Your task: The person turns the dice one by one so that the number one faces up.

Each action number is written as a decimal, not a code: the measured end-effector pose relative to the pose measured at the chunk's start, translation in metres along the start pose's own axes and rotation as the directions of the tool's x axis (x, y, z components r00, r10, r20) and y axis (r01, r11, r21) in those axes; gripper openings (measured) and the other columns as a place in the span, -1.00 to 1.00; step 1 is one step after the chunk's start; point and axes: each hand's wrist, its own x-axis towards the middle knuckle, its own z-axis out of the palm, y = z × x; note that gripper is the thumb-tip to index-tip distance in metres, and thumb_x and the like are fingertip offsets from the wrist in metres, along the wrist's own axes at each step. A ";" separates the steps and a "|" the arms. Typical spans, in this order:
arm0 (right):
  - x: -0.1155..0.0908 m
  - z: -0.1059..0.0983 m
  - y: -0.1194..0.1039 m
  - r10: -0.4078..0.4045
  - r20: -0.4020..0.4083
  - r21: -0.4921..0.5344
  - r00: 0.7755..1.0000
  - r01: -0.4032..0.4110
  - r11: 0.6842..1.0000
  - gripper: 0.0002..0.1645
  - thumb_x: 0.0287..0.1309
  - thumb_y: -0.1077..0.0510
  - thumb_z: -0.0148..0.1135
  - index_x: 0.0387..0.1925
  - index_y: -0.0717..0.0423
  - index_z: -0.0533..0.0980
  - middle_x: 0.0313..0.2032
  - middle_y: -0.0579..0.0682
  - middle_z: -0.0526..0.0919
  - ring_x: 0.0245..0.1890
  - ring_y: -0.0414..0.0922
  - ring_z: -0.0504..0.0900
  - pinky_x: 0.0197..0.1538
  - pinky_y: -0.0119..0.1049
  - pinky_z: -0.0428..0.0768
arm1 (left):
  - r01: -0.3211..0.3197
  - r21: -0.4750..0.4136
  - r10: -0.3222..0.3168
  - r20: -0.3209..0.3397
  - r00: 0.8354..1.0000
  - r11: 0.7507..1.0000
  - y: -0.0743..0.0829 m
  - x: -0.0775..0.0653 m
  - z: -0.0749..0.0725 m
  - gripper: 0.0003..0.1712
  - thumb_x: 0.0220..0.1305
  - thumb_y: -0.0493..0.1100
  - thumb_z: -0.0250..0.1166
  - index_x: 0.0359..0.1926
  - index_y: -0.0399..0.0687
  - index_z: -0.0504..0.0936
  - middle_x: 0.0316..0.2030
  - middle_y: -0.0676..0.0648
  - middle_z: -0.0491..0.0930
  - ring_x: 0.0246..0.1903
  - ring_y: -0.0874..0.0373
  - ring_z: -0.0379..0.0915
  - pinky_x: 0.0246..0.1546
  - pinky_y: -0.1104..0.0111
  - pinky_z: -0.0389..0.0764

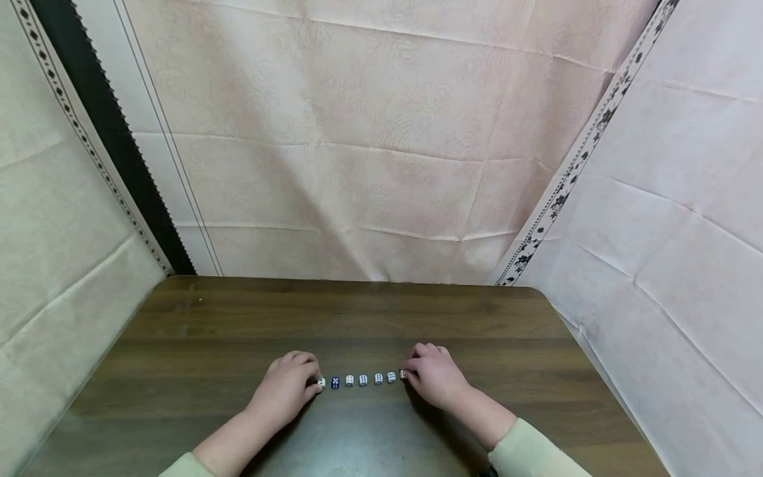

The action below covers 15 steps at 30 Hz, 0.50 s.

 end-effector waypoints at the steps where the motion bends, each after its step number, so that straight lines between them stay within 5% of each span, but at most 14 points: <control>1: 0.000 0.000 0.000 0.001 0.002 -0.003 1.000 -0.001 1.000 -0.84 0.27 0.06 0.31 -0.20 -0.05 0.75 -0.23 -0.12 0.55 -0.21 -0.14 0.49 0.06 -0.03 0.46 | -0.001 0.000 0.001 -0.001 1.000 1.000 0.000 0.000 0.000 -0.78 0.14 -0.09 0.49 -0.48 0.21 0.57 -0.11 0.04 0.59 0.08 -0.08 0.45 0.10 -0.11 0.41; 15: 0.000 0.003 0.003 0.004 -0.034 0.050 0.999 -0.002 0.999 -0.80 0.30 0.02 0.26 -0.12 -0.05 0.68 -0.18 -0.14 0.58 -0.13 -0.11 0.53 0.06 -0.01 0.47 | 0.003 -0.018 -0.003 0.004 1.000 1.000 0.001 0.000 -0.001 -0.78 0.13 -0.10 0.50 -0.48 0.22 0.58 -0.12 0.04 0.60 0.06 -0.08 0.46 0.09 -0.11 0.42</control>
